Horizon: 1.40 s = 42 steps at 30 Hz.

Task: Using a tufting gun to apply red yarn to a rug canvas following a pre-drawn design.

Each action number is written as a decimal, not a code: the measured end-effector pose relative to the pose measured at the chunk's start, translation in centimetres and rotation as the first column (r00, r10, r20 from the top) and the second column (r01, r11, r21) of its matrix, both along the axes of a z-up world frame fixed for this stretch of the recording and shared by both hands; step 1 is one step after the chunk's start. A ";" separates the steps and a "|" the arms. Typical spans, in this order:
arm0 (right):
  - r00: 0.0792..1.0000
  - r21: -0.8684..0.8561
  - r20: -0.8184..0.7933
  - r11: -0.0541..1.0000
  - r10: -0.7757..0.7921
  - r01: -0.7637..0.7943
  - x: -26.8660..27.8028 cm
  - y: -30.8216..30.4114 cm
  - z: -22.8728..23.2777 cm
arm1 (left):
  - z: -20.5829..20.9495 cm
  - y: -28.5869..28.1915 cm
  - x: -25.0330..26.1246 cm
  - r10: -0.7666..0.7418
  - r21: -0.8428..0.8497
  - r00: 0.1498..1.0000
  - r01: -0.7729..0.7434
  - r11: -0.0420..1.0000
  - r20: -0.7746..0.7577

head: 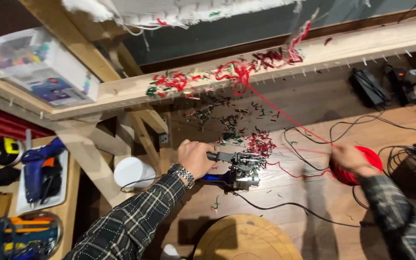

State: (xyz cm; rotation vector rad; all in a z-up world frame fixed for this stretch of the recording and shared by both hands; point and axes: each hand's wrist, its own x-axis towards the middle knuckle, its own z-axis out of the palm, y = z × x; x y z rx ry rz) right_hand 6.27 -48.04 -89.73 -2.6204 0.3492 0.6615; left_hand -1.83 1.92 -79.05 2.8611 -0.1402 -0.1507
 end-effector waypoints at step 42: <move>0.937 0.628 0.191 0.770 -0.292 0.112 -3.5 3.9 11.8 | -6.6 -5.8 -0.2 -0.126 -0.040 0.987 0.123 0.992 -0.097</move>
